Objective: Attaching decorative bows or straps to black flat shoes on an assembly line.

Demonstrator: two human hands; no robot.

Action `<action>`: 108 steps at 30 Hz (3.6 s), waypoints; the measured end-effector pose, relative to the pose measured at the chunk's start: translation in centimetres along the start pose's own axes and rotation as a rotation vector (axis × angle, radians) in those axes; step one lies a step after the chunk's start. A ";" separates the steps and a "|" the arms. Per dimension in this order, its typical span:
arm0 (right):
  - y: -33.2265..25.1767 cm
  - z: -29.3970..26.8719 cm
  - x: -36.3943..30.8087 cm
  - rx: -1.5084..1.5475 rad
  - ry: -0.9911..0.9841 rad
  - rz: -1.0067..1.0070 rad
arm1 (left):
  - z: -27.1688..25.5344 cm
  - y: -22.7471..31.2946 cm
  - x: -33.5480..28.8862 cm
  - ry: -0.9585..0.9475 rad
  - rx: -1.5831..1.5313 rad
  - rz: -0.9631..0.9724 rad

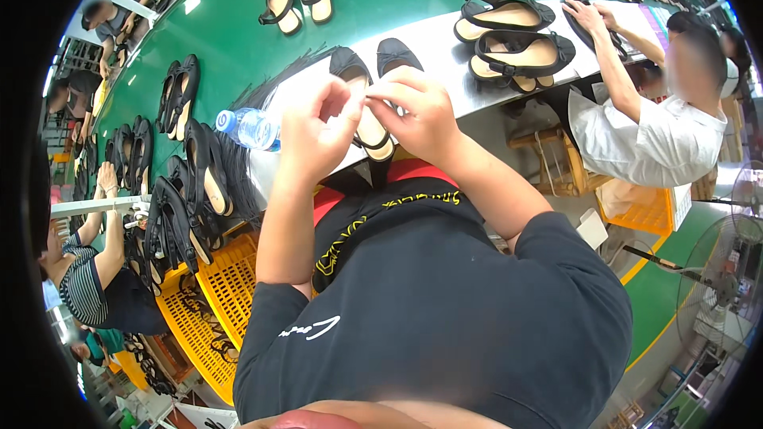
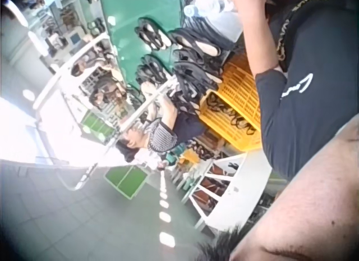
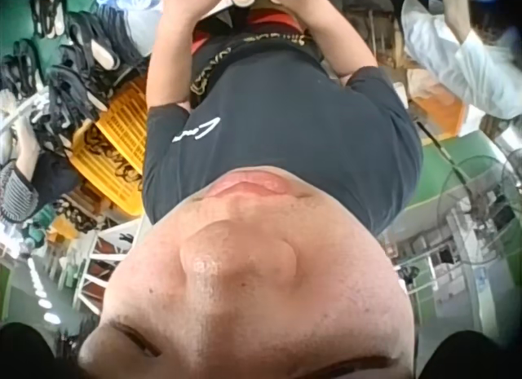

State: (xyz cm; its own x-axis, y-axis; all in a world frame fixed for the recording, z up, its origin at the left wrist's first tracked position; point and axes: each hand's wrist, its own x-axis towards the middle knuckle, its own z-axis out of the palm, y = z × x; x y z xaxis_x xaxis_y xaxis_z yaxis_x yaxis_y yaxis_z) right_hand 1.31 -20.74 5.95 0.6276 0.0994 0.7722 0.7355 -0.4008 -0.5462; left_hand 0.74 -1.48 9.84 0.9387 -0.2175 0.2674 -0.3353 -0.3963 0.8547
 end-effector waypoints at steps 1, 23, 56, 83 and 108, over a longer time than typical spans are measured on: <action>-0.3 -0.3 -0.3 0.027 -0.010 0.075 | 0.7 -1.1 -0.7 0.034 -0.155 -0.111; -0.8 3.4 -4.1 -0.044 -0.292 0.214 | 3.0 -5.9 -7.8 0.098 -0.557 -0.686; -0.9 3.7 -2.0 -0.149 -0.633 0.537 | 3.1 -6.2 -7.6 0.292 0.555 -0.110; 3.1 0.0 -1.5 0.083 -0.546 0.230 | 3.3 -5.9 -4.5 0.161 0.135 -0.037; 2.5 -1.7 -1.7 -0.313 -0.417 0.033 | 3.6 -6.6 -1.3 0.033 0.147 0.133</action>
State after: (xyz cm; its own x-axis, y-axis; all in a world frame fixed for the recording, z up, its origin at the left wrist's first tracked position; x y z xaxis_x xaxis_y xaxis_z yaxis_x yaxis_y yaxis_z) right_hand 1.62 -23.47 3.81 0.7445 0.4104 0.5266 0.6420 -0.6565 -0.3960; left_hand 1.40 -1.77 2.24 0.8864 -0.2489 0.3903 -0.4628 -0.4927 0.7369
